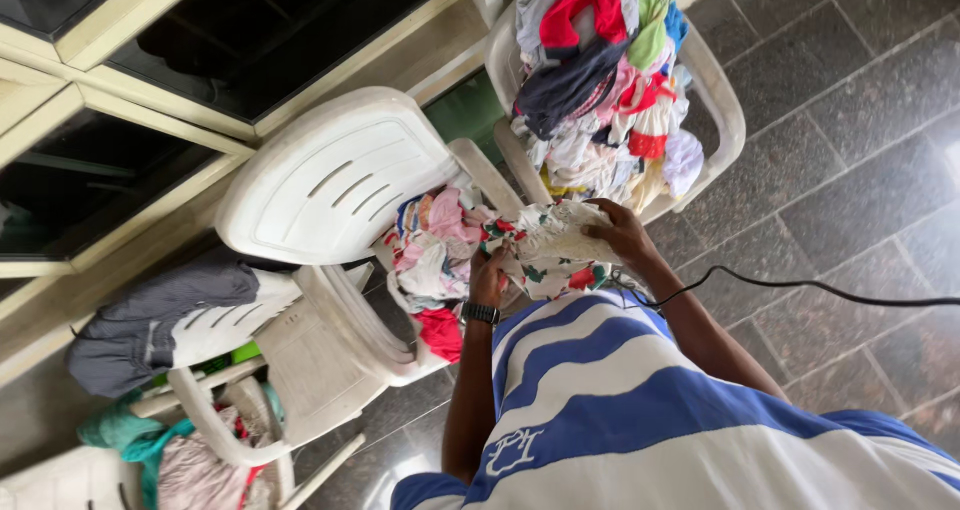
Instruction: The person sorts a pile of clothes by picking them up from chairs and placing them into different piles.
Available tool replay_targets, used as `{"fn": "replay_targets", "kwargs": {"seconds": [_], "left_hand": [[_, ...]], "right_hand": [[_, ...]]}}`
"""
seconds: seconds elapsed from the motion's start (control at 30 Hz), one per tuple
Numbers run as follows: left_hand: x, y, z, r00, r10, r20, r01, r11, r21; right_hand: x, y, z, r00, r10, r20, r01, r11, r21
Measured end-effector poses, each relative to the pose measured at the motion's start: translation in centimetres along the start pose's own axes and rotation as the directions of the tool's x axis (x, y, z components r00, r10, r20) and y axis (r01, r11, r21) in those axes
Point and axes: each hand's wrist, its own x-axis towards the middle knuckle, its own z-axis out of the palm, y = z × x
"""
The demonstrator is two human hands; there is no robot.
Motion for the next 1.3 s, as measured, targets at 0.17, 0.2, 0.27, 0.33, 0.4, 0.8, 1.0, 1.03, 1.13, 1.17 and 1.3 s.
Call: {"fn": "replay_targets", "kwargs": {"seconds": [0.17, 0.2, 0.27, 0.33, 0.4, 0.8, 1.0, 1.03, 1.13, 1.17, 1.3], "left_hand": [[3.2, 0.9, 7.9, 0.996, 0.092, -0.012, -0.093, 0.983, -0.158], [4.4, 0.9, 9.3, 0.995, 0.095, -0.028, -0.098, 0.981, -0.166], [6.9, 1.1, 11.5, 0.987, 0.126, -0.097, -0.126, 0.992, 0.0], [9.5, 2.0, 14.1, 0.985, 0.163, -0.059, -0.166, 0.984, -0.063], [12.4, 3.5, 17.2, 0.964, 0.244, -0.108, -0.246, 0.969, -0.009], [28.6, 8.9, 24.2, 0.927, 0.354, -0.123, -0.34, 0.933, 0.116], [14.1, -0.8, 14.7, 0.987, 0.153, -0.048, -0.149, 0.985, 0.087], [11.2, -2.8, 12.8, 0.983, 0.107, -0.149, -0.106, 0.994, 0.017], [1.0, -8.5, 6.3, 0.899, -0.096, -0.428, 0.037, 0.989, -0.144], [-2.2, -10.3, 4.3, 0.87, -0.119, -0.478, -0.007, 0.967, -0.253], [-11.6, -14.7, -0.1, 0.731, -0.143, -0.668, -0.109, 0.941, -0.32]], "right_hand": [[4.8, -6.1, -5.8, 0.985, -0.144, 0.093, 0.158, 0.973, -0.166], [5.9, -7.5, -7.0, 0.989, -0.14, 0.054, 0.149, 0.959, -0.242], [7.9, -9.9, -8.9, 0.992, -0.125, 0.032, 0.129, 0.937, -0.324], [10.5, -12.4, -10.8, 0.968, -0.248, 0.028, 0.247, 0.939, -0.237], [13.3, -15.0, -12.8, 0.908, -0.411, 0.078, 0.41, 0.84, -0.355], [30.1, -26.2, -17.0, 0.566, -0.82, 0.082, 0.56, 0.309, -0.769], [32.2, -19.5, -13.0, 0.647, -0.7, 0.301, 0.506, 0.1, -0.857], [32.7, -18.3, -12.8, 0.673, -0.658, 0.336, 0.511, 0.085, -0.856], [34.4, -15.4, -13.7, 0.671, -0.626, 0.397, 0.527, 0.025, -0.85], [35.0, -14.7, -14.0, 0.648, -0.651, 0.394, 0.514, -0.008, -0.858], [35.9, -13.8, -14.7, 0.633, -0.663, 0.4, 0.486, -0.062, -0.872]]}}
